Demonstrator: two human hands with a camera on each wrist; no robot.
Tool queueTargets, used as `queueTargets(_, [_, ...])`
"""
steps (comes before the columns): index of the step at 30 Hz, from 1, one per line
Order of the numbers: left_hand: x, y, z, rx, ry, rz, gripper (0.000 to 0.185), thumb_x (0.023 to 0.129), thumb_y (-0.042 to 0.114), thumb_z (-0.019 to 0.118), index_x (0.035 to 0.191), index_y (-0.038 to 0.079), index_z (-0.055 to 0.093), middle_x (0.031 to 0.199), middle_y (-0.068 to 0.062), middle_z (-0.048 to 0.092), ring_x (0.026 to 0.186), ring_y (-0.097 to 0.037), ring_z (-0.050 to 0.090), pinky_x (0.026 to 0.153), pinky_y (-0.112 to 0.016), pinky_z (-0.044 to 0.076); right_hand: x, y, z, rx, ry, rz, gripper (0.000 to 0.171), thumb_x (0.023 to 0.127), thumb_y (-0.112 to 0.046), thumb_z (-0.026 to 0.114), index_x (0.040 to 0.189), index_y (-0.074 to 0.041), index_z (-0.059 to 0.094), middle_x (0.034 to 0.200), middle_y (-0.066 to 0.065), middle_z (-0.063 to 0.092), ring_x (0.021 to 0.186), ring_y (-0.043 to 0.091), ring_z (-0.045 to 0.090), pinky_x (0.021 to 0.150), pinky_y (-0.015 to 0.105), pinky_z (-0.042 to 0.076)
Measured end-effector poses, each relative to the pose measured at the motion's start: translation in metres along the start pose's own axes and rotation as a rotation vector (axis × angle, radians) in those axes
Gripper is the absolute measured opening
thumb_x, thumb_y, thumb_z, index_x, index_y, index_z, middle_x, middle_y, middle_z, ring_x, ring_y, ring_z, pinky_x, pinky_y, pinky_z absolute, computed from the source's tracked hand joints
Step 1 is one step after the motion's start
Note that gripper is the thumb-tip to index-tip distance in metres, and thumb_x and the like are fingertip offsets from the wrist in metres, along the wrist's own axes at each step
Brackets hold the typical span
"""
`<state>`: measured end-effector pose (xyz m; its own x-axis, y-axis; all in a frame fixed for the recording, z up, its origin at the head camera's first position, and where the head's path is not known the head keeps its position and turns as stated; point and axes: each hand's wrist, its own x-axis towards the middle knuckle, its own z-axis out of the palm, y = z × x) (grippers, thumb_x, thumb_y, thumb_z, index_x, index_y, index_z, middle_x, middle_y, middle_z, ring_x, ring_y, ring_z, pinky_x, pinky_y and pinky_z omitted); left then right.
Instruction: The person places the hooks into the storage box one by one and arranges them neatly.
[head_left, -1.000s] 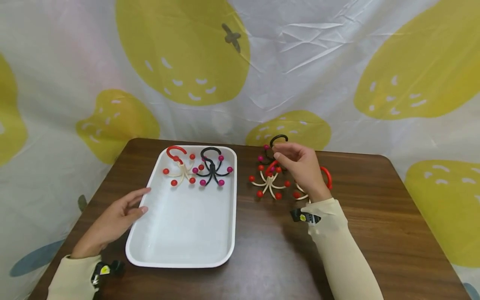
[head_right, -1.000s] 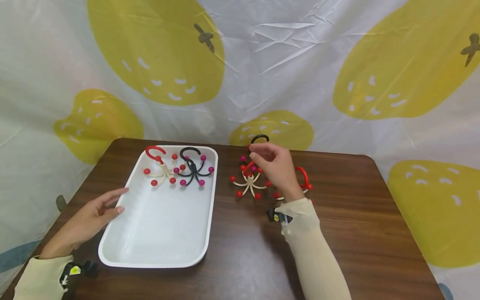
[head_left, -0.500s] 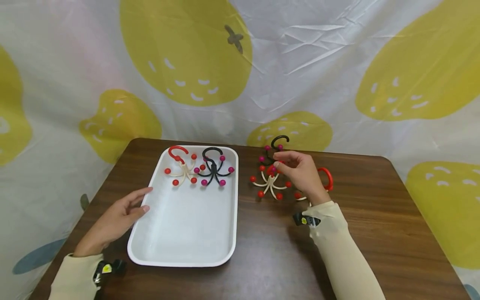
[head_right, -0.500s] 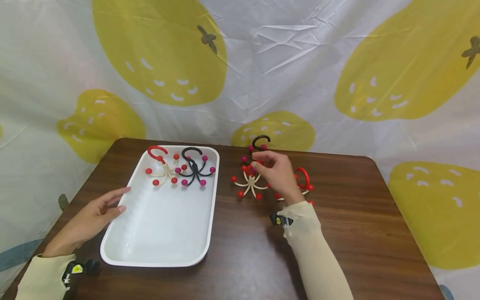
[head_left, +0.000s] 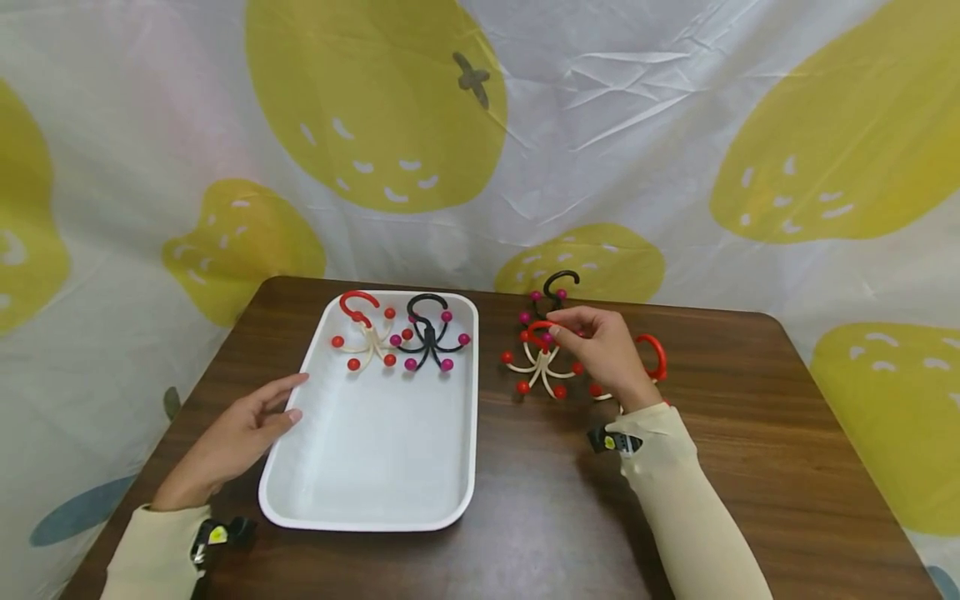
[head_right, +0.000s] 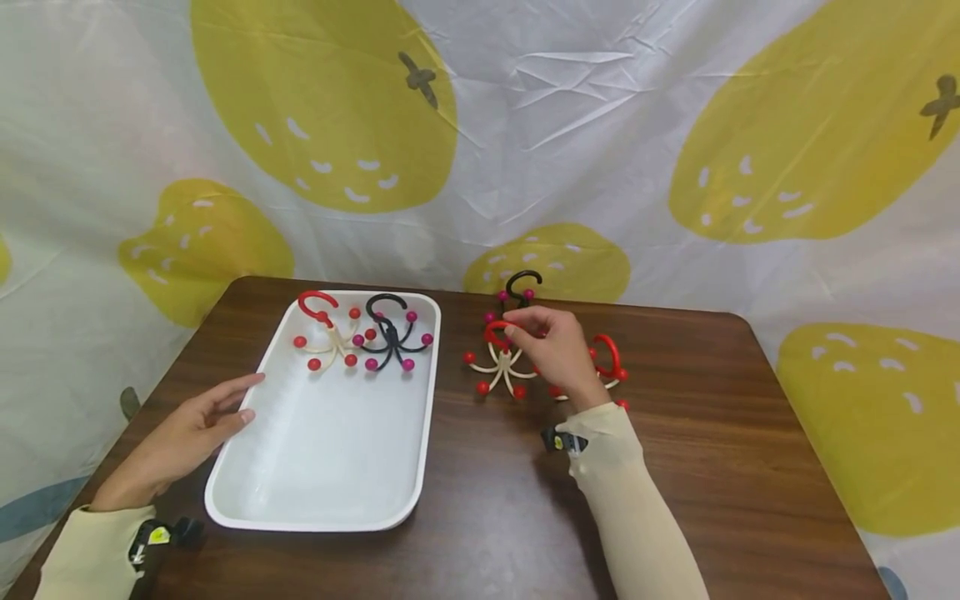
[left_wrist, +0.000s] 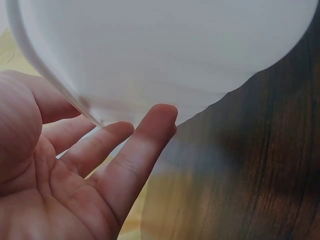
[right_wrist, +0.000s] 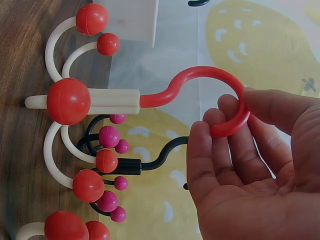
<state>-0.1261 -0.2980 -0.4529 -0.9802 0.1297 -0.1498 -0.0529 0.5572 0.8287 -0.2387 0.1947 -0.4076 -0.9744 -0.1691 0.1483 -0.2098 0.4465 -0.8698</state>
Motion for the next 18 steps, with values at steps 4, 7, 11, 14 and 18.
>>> queueTargets(4, [-0.0003,0.0001,0.0006,0.003,0.0,-0.008,0.06,0.109,0.018,0.061,0.165,0.016,0.039,0.158,-0.031,0.047,0.121,-0.039,0.069,0.091,-0.048,0.064,0.0004,0.0005,0.0002,-0.006,-0.002,-0.002,0.026,0.099,-0.025,0.076,0.121,-0.012,0.079,0.117,0.018,0.078,0.092,0.022,0.067,0.066,0.025,0.052])
queueTargets(7, [-0.0002,-0.0001,0.0007,0.004,0.001,-0.005,0.06,0.109,0.018,0.061,0.165,0.016,0.038,0.159,-0.031,0.047,0.122,-0.039,0.069,0.092,-0.049,0.064,0.0,0.0007,-0.0002,0.0,-0.001,0.002,0.025,0.1,-0.024,0.076,0.121,-0.013,0.079,0.118,0.017,0.078,0.092,0.018,0.068,0.066,0.025,0.053])
queueTargets(11, [0.0,-0.0006,0.0005,0.002,-0.002,-0.005,0.061,0.108,0.018,0.061,0.165,0.016,0.038,0.159,-0.031,0.047,0.121,-0.039,0.069,0.091,-0.049,0.064,0.0001,0.0006,-0.0002,0.02,0.004,0.005,0.025,0.1,-0.023,0.075,0.121,-0.012,0.079,0.121,0.014,0.078,0.09,0.014,0.073,0.067,0.024,0.055])
queueTargets(14, [0.0001,-0.0007,0.0005,0.001,-0.003,-0.007,0.061,0.109,0.018,0.061,0.165,0.016,0.038,0.159,-0.031,0.047,0.121,-0.039,0.069,0.091,-0.048,0.064,0.0006,-0.0001,0.0004,0.036,0.01,-0.004,0.024,0.099,-0.023,0.076,0.12,-0.011,0.079,0.12,0.013,0.078,0.091,0.018,0.075,0.07,0.022,0.057])
queueTargets(18, [0.0004,-0.0002,0.0002,0.002,-0.003,-0.003,0.06,0.109,0.018,0.06,0.165,0.016,0.039,0.159,-0.031,0.047,0.121,-0.04,0.069,0.092,-0.049,0.064,0.0008,-0.0023,0.0006,0.042,0.019,-0.014,0.026,0.099,-0.024,0.076,0.121,-0.01,0.079,0.119,0.014,0.079,0.093,0.016,0.075,0.076,0.023,0.059])
